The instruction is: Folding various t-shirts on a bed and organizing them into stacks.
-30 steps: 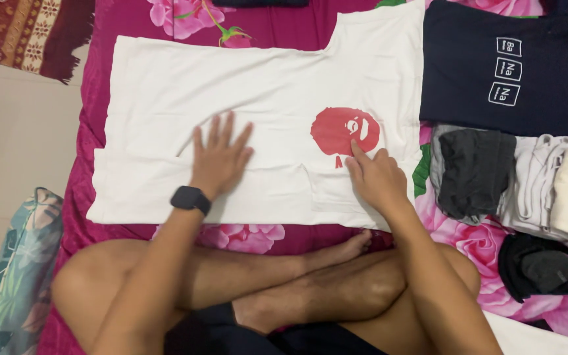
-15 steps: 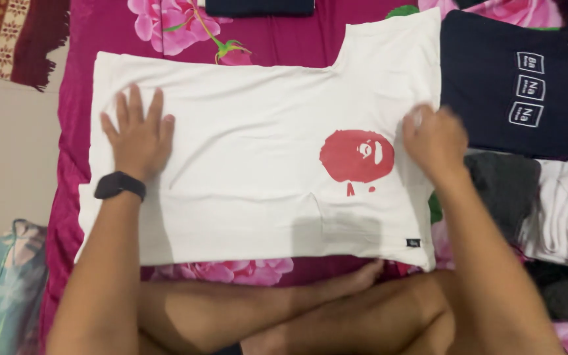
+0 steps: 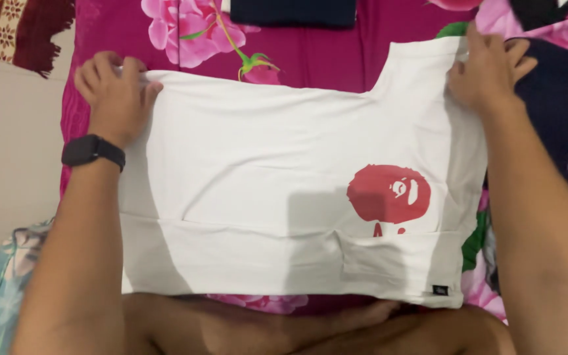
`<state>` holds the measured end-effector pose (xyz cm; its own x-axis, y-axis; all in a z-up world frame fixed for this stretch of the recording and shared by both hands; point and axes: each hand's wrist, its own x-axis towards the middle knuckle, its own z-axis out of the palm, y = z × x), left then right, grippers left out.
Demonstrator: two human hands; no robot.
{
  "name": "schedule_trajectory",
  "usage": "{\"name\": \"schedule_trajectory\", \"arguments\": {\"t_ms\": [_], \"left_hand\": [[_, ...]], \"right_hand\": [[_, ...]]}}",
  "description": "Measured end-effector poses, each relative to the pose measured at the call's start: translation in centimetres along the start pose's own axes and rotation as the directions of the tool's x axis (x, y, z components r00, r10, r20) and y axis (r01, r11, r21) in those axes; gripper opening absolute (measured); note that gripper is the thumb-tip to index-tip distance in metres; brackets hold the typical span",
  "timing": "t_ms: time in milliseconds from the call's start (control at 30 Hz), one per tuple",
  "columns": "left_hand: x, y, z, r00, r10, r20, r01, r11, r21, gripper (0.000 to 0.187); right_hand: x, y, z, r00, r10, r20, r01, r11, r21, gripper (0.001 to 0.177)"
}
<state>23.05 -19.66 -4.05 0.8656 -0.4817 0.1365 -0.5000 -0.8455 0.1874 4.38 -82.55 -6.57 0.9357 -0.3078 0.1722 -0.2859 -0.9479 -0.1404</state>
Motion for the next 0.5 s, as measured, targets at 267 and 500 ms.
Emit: {"name": "schedule_trajectory", "arguments": {"t_ms": [267, 500], "left_hand": [[-1.4, -0.2, -1.8, 0.958, 0.2, -0.206, -0.188, 0.979, 0.077, 0.018], [-6.9, -0.6, -7.7, 0.942, 0.25, -0.224, -0.229, 0.967, 0.114, 0.016]], "right_hand": [[-1.5, 3.4, -1.5, 0.992, -0.091, -0.088, 0.074, 0.981, -0.178, 0.031], [-13.2, 2.5, -11.8, 0.94, -0.179, -0.29, 0.148, 0.981, -0.126, 0.023]]}}
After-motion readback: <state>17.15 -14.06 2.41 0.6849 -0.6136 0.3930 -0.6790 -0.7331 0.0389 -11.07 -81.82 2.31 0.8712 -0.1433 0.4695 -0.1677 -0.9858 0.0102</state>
